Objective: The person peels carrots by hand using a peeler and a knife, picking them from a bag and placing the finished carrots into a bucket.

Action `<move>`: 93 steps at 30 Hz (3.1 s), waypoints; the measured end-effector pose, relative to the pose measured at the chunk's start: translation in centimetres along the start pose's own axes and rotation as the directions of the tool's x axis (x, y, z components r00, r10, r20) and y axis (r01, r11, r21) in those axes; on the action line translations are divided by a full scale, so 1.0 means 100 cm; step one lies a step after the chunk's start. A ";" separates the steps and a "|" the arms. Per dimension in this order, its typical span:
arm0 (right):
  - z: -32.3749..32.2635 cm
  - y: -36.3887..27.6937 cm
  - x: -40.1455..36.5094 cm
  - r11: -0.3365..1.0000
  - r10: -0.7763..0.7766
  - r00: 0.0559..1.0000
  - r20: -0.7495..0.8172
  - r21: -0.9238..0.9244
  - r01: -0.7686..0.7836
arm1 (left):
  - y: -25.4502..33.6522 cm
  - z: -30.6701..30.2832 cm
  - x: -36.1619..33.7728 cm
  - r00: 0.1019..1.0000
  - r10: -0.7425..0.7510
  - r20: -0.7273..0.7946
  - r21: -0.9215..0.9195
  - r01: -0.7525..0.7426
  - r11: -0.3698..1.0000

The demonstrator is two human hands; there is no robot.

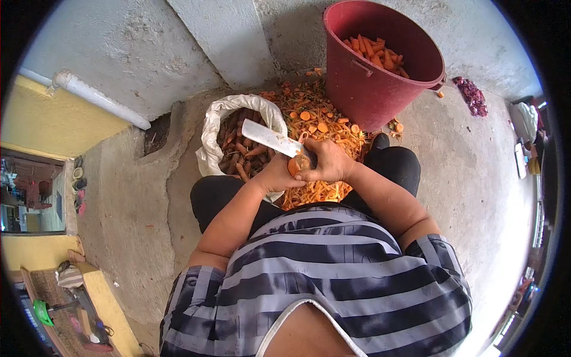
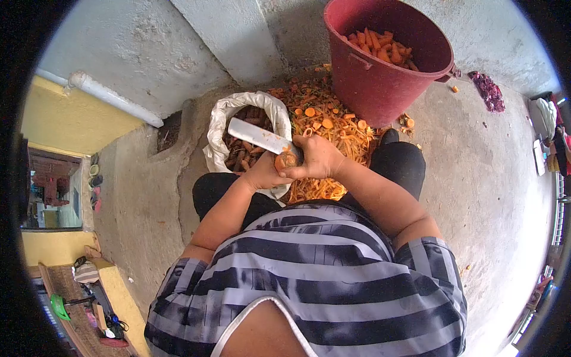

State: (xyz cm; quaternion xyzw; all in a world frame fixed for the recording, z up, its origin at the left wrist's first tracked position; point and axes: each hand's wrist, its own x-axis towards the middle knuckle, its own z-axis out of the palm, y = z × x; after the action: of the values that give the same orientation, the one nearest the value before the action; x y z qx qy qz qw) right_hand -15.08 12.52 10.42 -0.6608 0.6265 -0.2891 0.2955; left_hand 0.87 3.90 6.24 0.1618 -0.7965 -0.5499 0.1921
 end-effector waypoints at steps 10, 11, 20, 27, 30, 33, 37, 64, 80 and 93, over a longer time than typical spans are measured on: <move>0.031 0.014 0.005 0.965 0.240 0.964 -0.117 0.135 -0.224 | 0.004 0.011 0.008 0.954 -0.172 -0.245 0.478 0.274 0.835; 0.036 0.019 0.007 0.956 0.273 0.953 -0.130 0.151 -0.253 | 0.003 0.012 0.009 0.943 -0.169 -0.288 0.512 0.301 0.805; 0.065 0.060 0.035 0.514 0.650 0.721 0.239 0.560 -0.650 | -0.026 0.010 0.028 0.876 -0.355 -0.328 0.718 0.475 0.509; 0.067 0.075 0.021 0.201 0.668 0.605 0.433 0.679 -0.706 | -0.076 0.018 0.005 0.737 -0.674 -0.037 0.642 0.534 0.550; 0.083 0.086 0.017 0.458 0.567 0.708 0.421 0.553 -0.696 | -0.076 0.025 -0.005 0.832 -0.553 0.040 0.497 0.463 0.733; 0.080 0.095 0.022 0.634 0.515 0.776 0.363 0.448 -0.631 | -0.077 0.023 -0.012 0.892 -0.440 0.105 0.235 0.407 0.883; -0.013 0.061 0.041 0.753 0.513 0.857 0.034 0.461 -0.469 | -0.068 -0.008 -0.021 0.688 -0.659 0.304 0.034 0.684 0.729; 0.088 0.228 0.129 0.623 0.694 0.715 -0.083 -0.429 -0.654 | -0.314 -0.056 0.035 0.090 -0.993 -0.076 -0.715 0.689 0.117; 0.129 0.242 0.127 0.790 0.362 0.840 0.403 -0.611 -0.047 | -0.443 -0.063 0.011 0.182 -0.746 -0.640 -0.385 0.765 0.516; 0.095 0.217 0.074 0.890 0.454 0.888 -0.064 0.070 -0.450 | -0.111 -0.094 0.098 0.654 -0.682 -0.328 -0.835 0.136 0.532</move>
State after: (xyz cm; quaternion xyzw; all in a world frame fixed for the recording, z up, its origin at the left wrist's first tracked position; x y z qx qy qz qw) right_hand -21.78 4.55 -12.06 -0.4768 0.7664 -0.2546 0.3470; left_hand -2.60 -12.12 0.05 0.4348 -0.3143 -0.7692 0.3472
